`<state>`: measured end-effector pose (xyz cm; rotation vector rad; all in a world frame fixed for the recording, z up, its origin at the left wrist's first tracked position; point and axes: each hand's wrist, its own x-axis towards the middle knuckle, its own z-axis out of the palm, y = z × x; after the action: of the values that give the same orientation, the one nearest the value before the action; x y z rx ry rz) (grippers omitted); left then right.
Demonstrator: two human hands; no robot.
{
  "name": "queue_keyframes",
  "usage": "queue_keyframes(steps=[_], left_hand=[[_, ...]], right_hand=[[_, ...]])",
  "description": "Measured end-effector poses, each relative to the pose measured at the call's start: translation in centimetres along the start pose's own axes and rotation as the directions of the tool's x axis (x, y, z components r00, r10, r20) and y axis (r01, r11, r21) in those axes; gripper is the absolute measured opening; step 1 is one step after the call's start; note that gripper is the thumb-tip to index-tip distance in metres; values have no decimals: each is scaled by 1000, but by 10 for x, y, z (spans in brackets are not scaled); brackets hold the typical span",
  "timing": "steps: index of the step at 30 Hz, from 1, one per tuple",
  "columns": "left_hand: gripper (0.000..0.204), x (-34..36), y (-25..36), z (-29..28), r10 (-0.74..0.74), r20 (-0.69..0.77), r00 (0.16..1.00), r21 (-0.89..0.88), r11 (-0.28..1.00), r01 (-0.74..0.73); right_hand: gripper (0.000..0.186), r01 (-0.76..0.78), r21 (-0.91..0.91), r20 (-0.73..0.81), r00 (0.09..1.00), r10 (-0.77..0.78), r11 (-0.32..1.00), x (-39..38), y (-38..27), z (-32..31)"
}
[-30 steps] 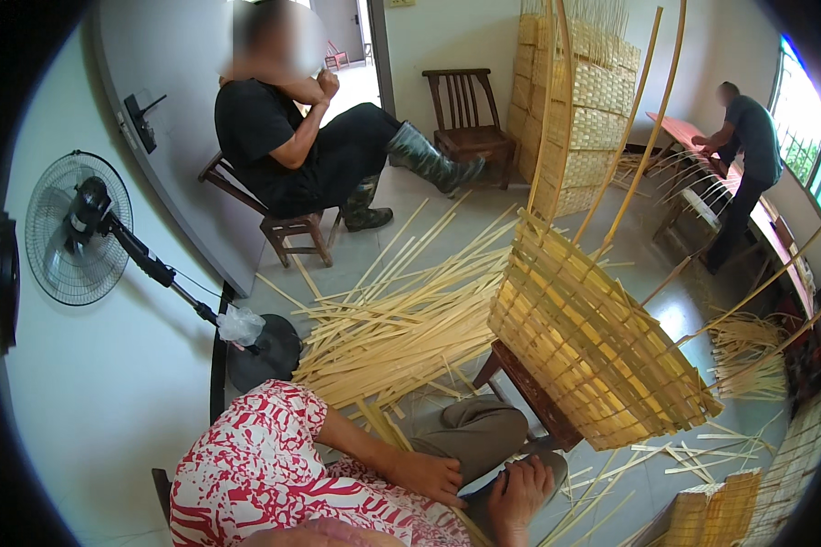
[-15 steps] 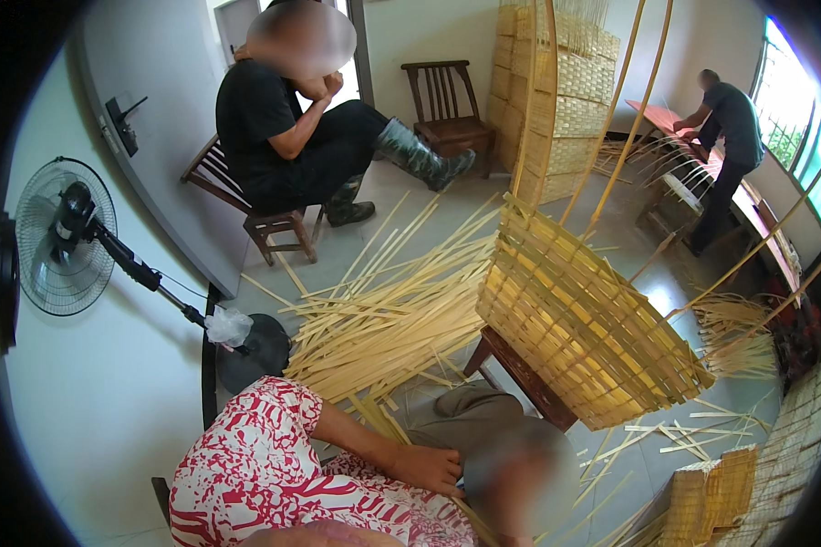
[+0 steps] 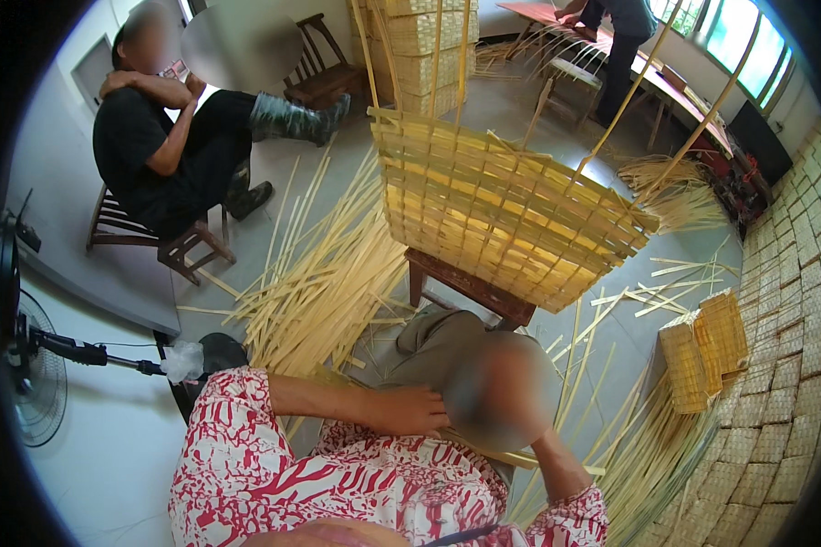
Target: The person weaves a basket by hand, interlacing thin bamboo strips through a pre-formed frame. The person repeatedly threads the strips over and under the vertical ribs to build up the basket walls.
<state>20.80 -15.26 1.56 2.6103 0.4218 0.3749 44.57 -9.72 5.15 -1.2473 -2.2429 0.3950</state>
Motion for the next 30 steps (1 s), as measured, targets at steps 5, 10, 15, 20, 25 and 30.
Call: queue_keyframes(steps=[5, 10, 15, 20, 25, 30], left_hand=[[27, 19, -24, -52, 25, -174, 984, 129, 992, -3], [14, 36, -53, -171, -49, -609, 791, 182, 963, 200], [13, 39, -64, -270, 145, -647, 748, 542, 778, 319], [17, 36, -84, -310, 203, -489, 848, 769, 559, 310], [9, 63, -106, -346, 450, -154, 880, 972, 229, 53], [4, 73, -112, -367, 370, 58, 927, 987, 116, -108]], right_hand=[[17, -73, 274, 25, 997, 69, 959, 65, -26, -45], [39, 142, 366, -112, 988, -108, 920, 183, -79, -70], [52, 190, 231, -297, 948, -116, 954, 273, -83, -48], [45, -46, 296, -129, 988, 88, 954, 304, -56, -39], [15, -50, 542, -123, 983, 138, 839, 291, -73, -44], [15, -13, 580, -132, 985, 110, 814, 292, -68, -44]])
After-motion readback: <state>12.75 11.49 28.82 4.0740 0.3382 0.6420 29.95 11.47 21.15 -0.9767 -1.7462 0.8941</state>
